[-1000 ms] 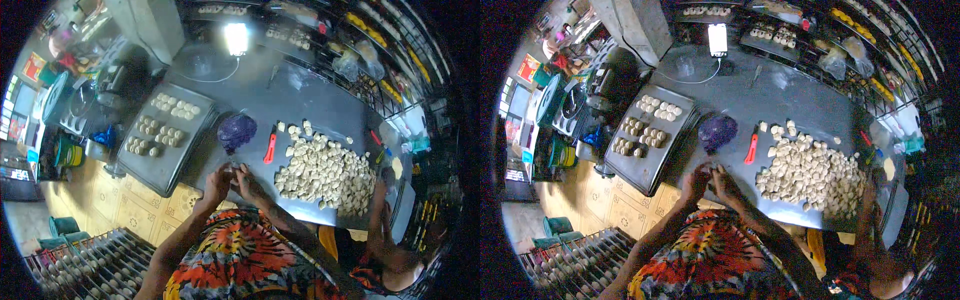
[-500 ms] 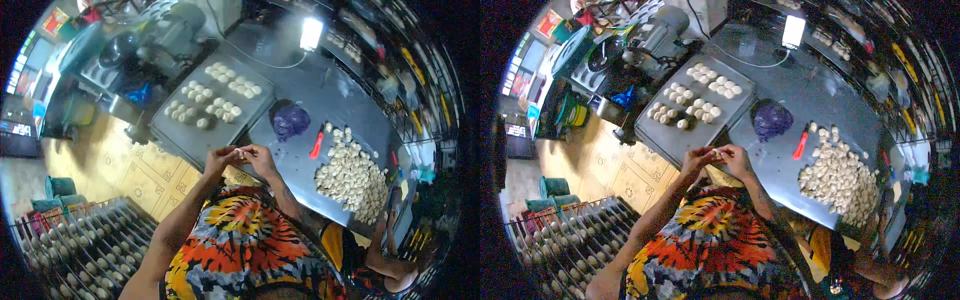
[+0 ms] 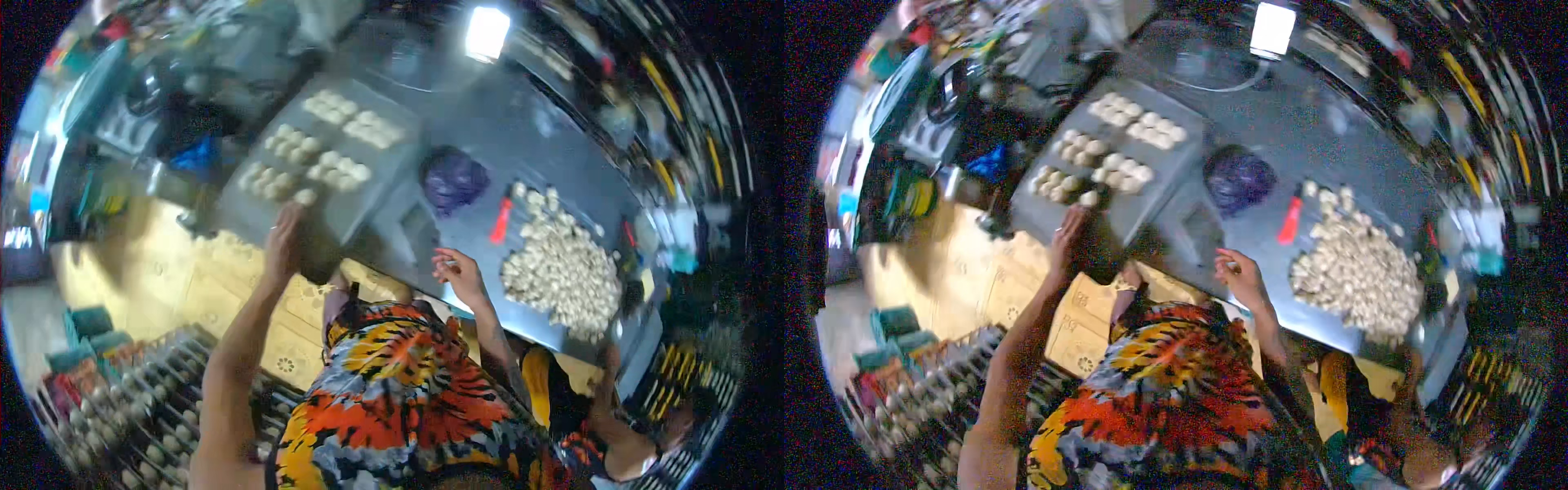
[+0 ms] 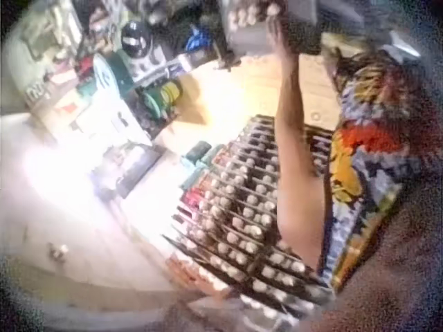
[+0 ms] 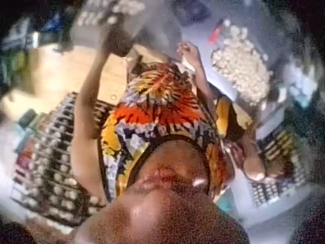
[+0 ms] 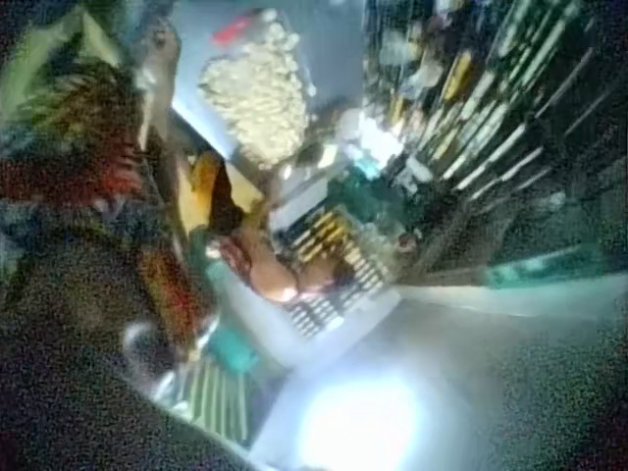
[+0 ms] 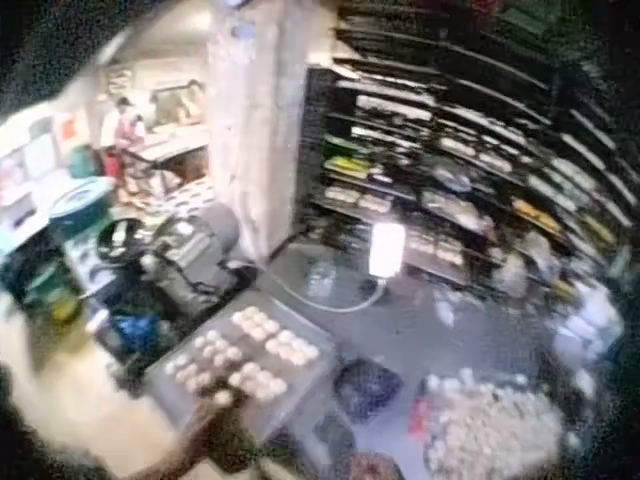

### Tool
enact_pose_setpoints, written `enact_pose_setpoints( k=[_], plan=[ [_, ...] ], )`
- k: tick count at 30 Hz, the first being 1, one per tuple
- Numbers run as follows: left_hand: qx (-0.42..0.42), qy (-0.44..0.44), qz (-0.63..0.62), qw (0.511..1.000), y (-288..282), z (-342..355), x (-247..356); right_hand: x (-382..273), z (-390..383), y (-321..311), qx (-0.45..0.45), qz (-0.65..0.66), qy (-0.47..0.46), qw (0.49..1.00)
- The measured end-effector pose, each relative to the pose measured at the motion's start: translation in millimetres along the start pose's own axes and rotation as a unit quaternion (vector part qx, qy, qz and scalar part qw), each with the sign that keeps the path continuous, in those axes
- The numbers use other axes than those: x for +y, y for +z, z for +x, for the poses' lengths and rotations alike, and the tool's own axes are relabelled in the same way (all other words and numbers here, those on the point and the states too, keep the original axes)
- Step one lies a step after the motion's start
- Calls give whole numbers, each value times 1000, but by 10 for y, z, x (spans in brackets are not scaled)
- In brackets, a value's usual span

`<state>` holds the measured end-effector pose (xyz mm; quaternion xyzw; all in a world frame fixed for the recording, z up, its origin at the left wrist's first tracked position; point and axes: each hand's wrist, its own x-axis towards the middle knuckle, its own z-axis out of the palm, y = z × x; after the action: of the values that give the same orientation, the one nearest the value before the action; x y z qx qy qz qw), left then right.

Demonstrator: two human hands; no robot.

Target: Shape small pieces of dough into balls and arrange them on a baking tray.

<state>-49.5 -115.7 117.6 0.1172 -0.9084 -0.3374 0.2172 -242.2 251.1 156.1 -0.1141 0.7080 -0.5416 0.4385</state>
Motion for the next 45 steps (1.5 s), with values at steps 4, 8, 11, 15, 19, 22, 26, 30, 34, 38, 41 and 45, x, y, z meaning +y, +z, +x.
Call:
enact_pose_setpoints(
  k=[4,8,11,15,19,22,26,30,34,38,41,45],
  plan=[
    [-20,-5,180,984,145,-91,-101,259,-349,-759,106,-111,-34,988],
    [-19,-24,255,966,90,76,-175,431,-560,-1269,209,-328,-109,915],
    [83,-177,104,975,195,153,130,486,-588,-1500,284,-525,-192,779],
    [-18,-260,-173,950,981,229,1076,440,-458,-1614,264,-543,-161,780],
    [-197,-203,-360,889,1766,457,1779,295,-223,-1345,226,-284,-84,928],
    [-213,-227,-469,827,1811,595,1781,201,31,-918,110,-124,-139,976],
    [-239,-231,-427,841,1616,757,1442,138,598,-632,289,-117,-114,943],
    [-236,-286,-434,821,1250,739,1061,186,1105,-539,396,-200,-111,889],
    [-235,-333,-438,801,1000,659,811,243,1373,-490,452,-277,-97,842],
    [-249,-311,-406,823,918,542,769,414,1361,-484,453,-271,-81,846],
    [-250,-293,-297,874,945,539,860,478,1355,-540,447,-366,-158,801],
    [-196,-268,-354,874,1111,531,1057,495,1296,-709,402,-423,-205,786]
  ],
)
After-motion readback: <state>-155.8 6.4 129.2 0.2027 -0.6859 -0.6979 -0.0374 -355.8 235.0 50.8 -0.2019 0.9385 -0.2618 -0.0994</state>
